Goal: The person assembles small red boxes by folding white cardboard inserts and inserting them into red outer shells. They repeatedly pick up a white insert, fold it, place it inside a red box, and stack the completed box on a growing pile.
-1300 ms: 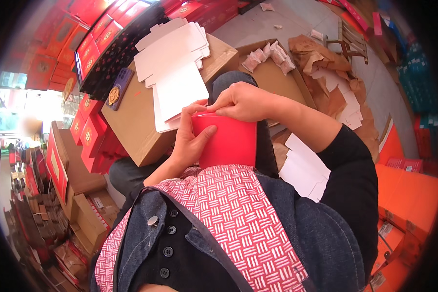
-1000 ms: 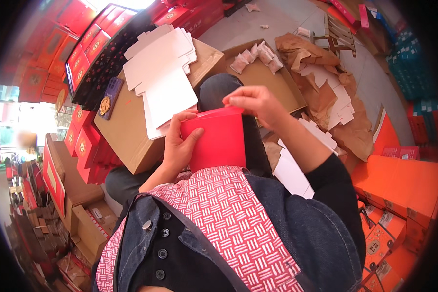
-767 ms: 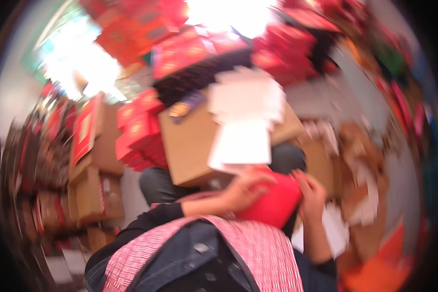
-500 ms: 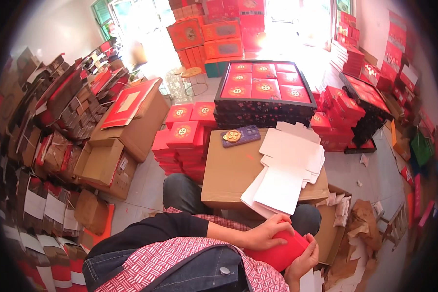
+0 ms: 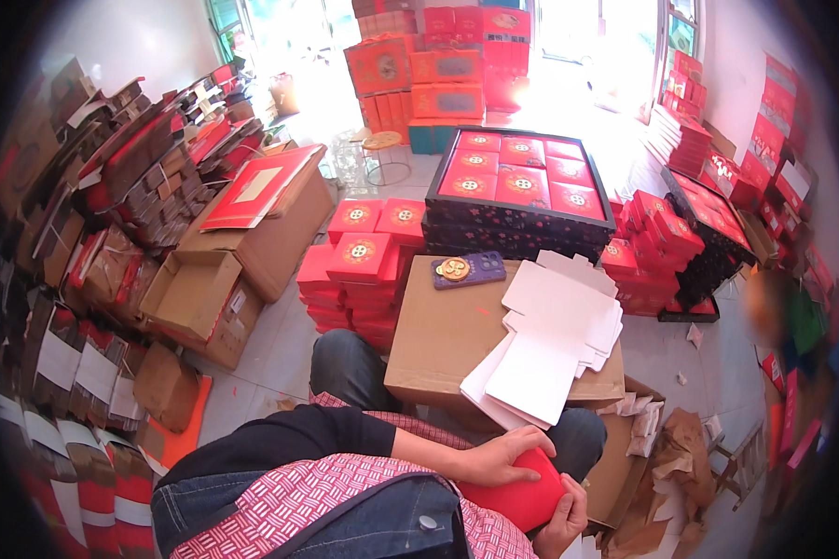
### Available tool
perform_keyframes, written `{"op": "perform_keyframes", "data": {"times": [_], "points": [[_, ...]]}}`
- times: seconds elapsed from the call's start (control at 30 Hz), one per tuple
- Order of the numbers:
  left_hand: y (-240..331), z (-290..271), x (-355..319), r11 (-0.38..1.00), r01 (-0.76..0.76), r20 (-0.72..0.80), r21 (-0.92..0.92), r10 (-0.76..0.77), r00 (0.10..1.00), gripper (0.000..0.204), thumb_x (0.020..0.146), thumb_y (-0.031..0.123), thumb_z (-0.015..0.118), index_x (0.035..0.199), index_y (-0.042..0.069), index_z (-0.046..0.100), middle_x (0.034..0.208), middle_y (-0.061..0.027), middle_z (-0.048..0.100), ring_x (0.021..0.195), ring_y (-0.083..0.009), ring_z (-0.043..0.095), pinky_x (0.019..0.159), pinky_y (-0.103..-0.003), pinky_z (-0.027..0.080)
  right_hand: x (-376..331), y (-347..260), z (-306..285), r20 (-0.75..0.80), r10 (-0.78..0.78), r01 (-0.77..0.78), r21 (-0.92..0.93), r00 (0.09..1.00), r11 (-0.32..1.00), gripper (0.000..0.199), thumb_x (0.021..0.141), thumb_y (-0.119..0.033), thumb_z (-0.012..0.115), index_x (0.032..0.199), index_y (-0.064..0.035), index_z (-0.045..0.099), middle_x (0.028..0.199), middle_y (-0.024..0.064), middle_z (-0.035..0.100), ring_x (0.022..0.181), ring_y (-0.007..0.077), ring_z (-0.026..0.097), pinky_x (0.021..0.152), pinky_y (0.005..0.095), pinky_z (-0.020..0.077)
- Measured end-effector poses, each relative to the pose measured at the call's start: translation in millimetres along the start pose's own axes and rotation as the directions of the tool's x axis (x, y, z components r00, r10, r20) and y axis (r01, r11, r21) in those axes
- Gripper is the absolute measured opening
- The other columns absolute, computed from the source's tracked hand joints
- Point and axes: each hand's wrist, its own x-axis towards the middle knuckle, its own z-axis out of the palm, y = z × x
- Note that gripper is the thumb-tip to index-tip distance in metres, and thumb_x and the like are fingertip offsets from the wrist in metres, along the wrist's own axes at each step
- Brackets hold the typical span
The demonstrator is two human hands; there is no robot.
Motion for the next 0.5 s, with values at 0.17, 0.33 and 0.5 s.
{"op": "perform_keyframes", "data": {"times": [0.17,0.33,0.5], "points": [[-3.4,-6.7,2.3,0.99,-0.029,0.044,-0.136,0.035,0.998,0.017,0.089,0.015,0.062,0.099,0.005,0.054,0.104,-0.0104,0.051,0.102,-0.0234,0.052,0.093,-0.033,0.041,-1.4,8.2,2.9,-0.06,-0.04,0.046,0.11,0.997,0.993,0.031,0.101,-0.022,0.042,0.104,0.0033,0.06,0.11,0.0133,0.059,0.101,0.0193,0.055,0.094,0.033,0.0415],[-16.0,1.1,-9.3,1.0,-0.027,-0.079,-0.011,0.026,0.997,0.019,0.089,0.017,0.063,0.098,0.004,0.052,0.099,-0.0109,0.052,0.095,-0.0241,0.054,0.087,-0.032,0.044,-5.0,0.9,26.7,-0.123,-0.094,0.096,0.014,0.988,0.995,0.031,0.102,-0.024,0.04,0.105,0.0015,0.057,0.111,0.0134,0.058,0.101,0.0211,0.055,0.095,0.0342,0.0407],[-34.5,-11.5,1.9,0.999,-0.003,-0.176,0.048,0.011,0.984,0.054,0.081,0.023,0.072,0.125,0.007,0.047,0.116,-0.013,0.057,0.11,-0.0242,0.055,0.095,-0.036,0.044,13.2,21.7,23.0,-0.073,-0.218,0.188,-0.291,0.973,0.938,0.026,0.1,-0.016,0.04,0.106,0.0019,0.058,0.113,0.0168,0.06,0.106,0.0255,0.056,0.096,0.0365,0.0417]]}}
